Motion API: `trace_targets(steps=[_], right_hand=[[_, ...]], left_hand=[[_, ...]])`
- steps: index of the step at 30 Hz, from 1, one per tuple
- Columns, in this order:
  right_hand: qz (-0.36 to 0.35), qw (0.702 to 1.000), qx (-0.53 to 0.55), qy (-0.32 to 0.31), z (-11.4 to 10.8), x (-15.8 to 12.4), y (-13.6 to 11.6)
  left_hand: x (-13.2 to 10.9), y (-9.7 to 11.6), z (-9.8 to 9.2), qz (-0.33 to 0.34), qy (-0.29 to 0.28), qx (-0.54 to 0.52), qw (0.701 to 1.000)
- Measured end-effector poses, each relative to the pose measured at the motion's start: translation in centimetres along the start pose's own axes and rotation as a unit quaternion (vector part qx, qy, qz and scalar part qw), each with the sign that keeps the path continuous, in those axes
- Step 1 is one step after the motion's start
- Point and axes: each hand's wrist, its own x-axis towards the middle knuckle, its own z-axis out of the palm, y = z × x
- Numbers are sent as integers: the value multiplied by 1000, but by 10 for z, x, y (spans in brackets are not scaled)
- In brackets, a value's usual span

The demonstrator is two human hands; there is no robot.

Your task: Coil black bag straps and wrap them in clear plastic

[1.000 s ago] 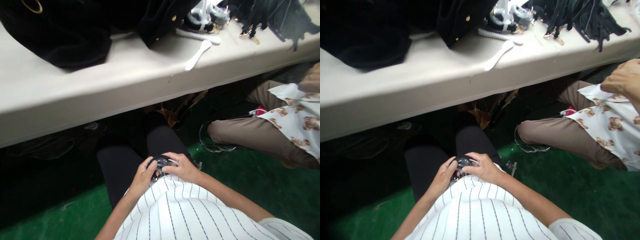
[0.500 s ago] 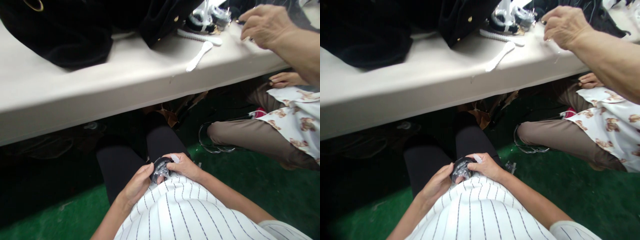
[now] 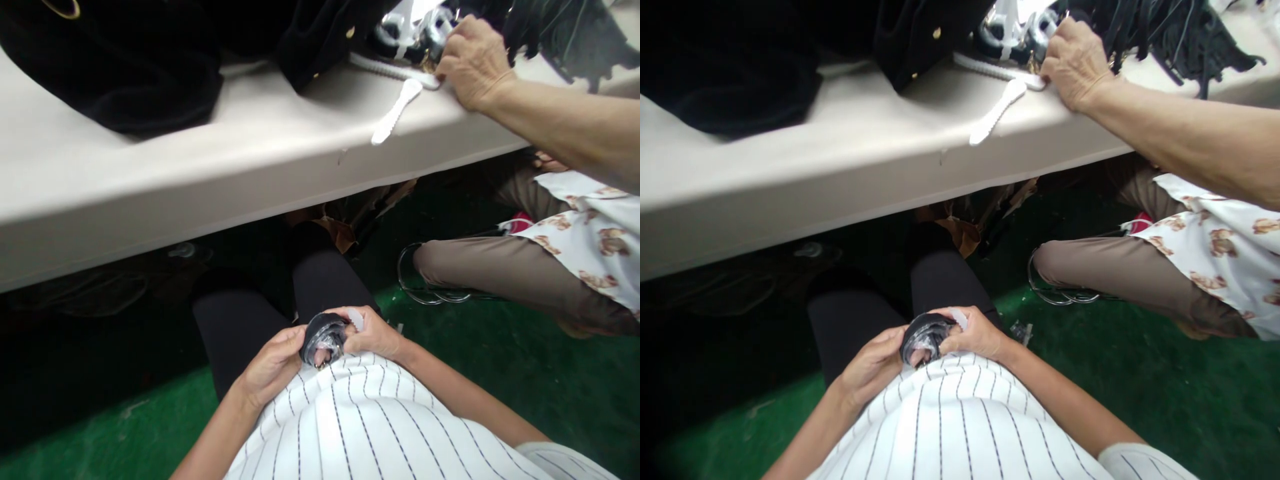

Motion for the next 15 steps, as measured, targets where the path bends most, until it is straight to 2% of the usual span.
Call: trace_targets(steps=[3, 6, 10, 13, 15], right_hand=[[-7, 997, -79, -3, 2, -5, -2], [-43, 989, -141, 5, 5, -8, -4], [-74, 969, -232, 33, 6, -8, -2], [-98, 963, -247, 38, 4, -5, 4], [-112, 963, -241, 45, 3, -4, 7]], left_hand=[[-2, -4, 4, 2, 0, 15, 1000], [-5, -5, 8, 9, -3, 40, 999], [-7, 1, 5, 15, -28, 129, 991], [-7, 6, 0, 1, -54, 194, 979], [-6, 6, -2, -1, -46, 199, 979]])
